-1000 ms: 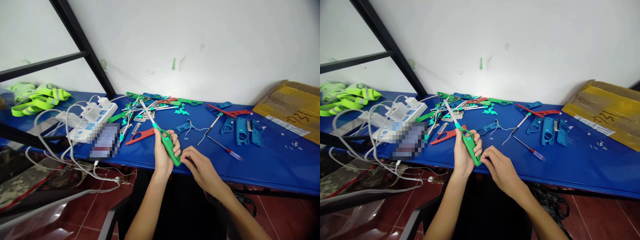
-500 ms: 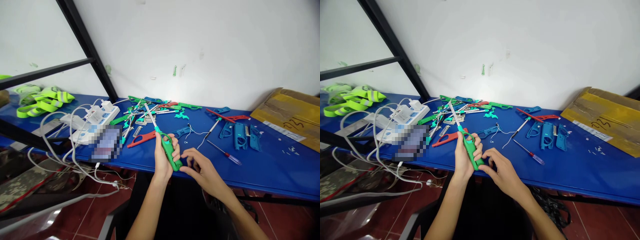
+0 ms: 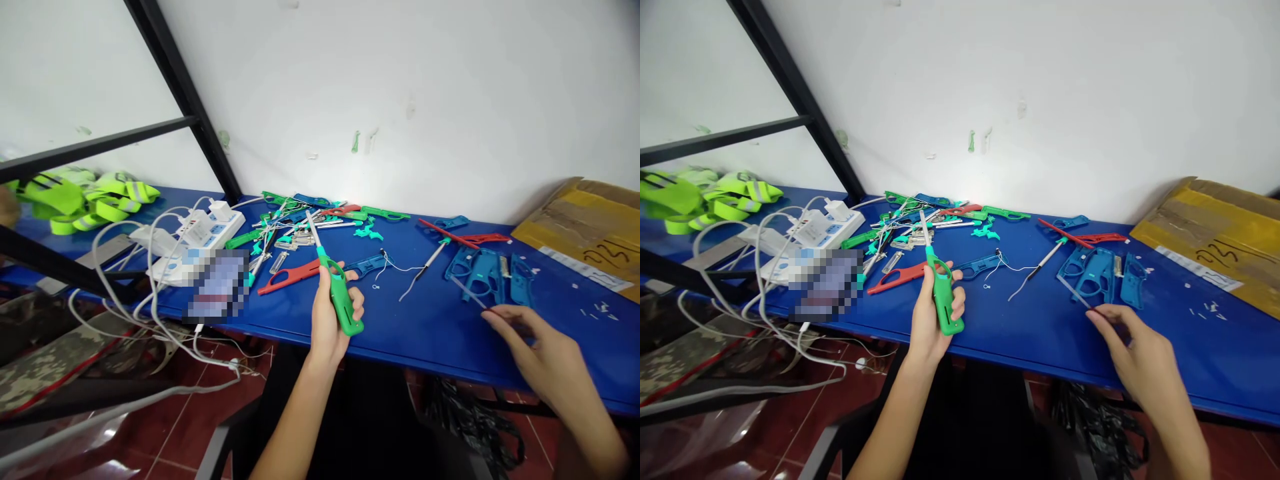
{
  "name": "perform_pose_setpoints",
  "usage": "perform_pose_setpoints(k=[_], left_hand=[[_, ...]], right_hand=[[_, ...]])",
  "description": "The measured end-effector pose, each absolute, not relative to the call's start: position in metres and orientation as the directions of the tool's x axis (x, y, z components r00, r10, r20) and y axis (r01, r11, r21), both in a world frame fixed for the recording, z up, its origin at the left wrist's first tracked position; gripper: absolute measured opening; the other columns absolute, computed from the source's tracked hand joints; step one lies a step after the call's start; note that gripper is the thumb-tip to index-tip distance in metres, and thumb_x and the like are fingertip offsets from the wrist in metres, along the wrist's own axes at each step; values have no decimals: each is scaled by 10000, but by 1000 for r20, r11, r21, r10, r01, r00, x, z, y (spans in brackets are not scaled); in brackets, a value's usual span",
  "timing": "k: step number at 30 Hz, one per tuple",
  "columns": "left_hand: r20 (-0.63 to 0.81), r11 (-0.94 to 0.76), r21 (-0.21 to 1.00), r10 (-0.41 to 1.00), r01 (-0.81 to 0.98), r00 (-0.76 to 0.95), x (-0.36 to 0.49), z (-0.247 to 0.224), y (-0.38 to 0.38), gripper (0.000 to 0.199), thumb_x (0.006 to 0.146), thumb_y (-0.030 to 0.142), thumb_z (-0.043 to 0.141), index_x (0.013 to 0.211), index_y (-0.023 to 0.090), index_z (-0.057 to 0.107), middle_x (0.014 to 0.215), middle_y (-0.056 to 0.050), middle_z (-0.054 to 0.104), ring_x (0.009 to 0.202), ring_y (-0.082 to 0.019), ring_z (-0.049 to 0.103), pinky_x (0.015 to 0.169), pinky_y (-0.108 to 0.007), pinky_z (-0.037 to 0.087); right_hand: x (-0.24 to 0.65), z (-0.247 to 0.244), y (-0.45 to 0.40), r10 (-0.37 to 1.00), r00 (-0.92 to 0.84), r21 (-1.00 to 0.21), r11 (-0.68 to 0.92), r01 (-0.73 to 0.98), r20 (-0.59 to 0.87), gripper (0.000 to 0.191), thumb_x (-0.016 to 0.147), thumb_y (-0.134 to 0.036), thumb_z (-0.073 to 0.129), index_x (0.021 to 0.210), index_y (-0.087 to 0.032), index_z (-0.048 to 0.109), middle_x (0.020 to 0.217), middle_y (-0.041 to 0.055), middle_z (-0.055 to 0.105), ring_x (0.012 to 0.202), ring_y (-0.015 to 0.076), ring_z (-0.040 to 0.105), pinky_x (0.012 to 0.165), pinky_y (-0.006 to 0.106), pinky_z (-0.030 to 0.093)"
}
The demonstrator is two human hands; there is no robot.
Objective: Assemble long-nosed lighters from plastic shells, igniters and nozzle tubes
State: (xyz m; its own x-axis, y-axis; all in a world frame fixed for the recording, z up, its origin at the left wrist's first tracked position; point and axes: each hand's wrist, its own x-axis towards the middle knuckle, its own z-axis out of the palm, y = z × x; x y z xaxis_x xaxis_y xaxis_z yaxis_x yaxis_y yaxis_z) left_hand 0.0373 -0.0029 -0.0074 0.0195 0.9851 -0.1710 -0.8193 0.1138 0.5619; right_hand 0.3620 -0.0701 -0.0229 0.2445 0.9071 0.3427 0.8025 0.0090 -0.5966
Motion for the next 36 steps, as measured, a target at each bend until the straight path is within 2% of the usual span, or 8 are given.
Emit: perform_pose_setpoints(k=[2,4,7,10,14,19,25,36], left_hand=[[-158,111,607,987,-787,17,37,-8,-4,495,1049,666,616,1323,253,618,948,1,687,401,-35,453,349,-156,306],[-132,106,627,991,-772,28,37,-8,-5,533,1048,696,599,1382,280,604,905,21,671,361,-22,404,342,-155,268],[-98,89,628,995,-773,34,38,-7,-6,530,1036,677,641,1381,275,608,819,47,613,367,-20,371,351,-147,263],[-96,86,617,995,-782,33,39,-7,-5,550,1022,659,681,1394,261,609,717,70,511,440,-54,422,385,-139,317],[-101,89,627,994,-774,32,41,-6,-4,607,1017,651,692,1462,251,586,686,76,456,514,-94,506,435,-164,422],[-93,97,691,995,-716,45,41,-7,-5,620,1010,698,663,1446,265,577,703,93,467,372,-61,438,338,-167,327],[-85,84,723,996,-686,32,43,-7,-5,645,990,721,675,1418,247,585,705,93,471,383,-79,505,332,-177,352],[-64,78,736,997,-673,46,44,-8,-5,608,1017,718,633,1398,248,578,713,92,484,364,-70,494,337,-175,349]], right_hand=[[335,-14,-73,835,395,-731,12,682,382,471,916,-701,753,1024,-243,781,796,64,755,617,204,640,594,367,499],[301,-13,-74,774,441,-808,151,569,455,336,897,-559,841,1017,-250,785,818,31,736,622,165,601,579,323,476],[257,-22,-74,818,225,-822,430,372,529,139,936,-378,825,972,-260,761,834,19,719,675,167,642,581,304,486],[235,-31,-72,836,70,-818,510,266,544,14,1009,-258,724,1011,-256,738,783,8,705,643,154,647,562,288,482],[231,-29,-71,842,-33,-799,522,297,538,76,1009,-177,708,987,-250,713,666,-40,659,536,113,593,520,251,457],[233,-26,-72,830,-31,-779,534,329,557,77,991,-179,728,1003,-254,714,686,-38,685,543,123,626,530,253,491],[231,-24,-73,846,-40,-779,508,366,532,66,971,-185,741,977,-246,716,677,-33,691,532,127,630,511,247,488],[230,-24,-72,837,-37,-763,515,390,546,83,979,-176,727,980,-256,706,703,-44,693,568,112,641,551,232,499]])
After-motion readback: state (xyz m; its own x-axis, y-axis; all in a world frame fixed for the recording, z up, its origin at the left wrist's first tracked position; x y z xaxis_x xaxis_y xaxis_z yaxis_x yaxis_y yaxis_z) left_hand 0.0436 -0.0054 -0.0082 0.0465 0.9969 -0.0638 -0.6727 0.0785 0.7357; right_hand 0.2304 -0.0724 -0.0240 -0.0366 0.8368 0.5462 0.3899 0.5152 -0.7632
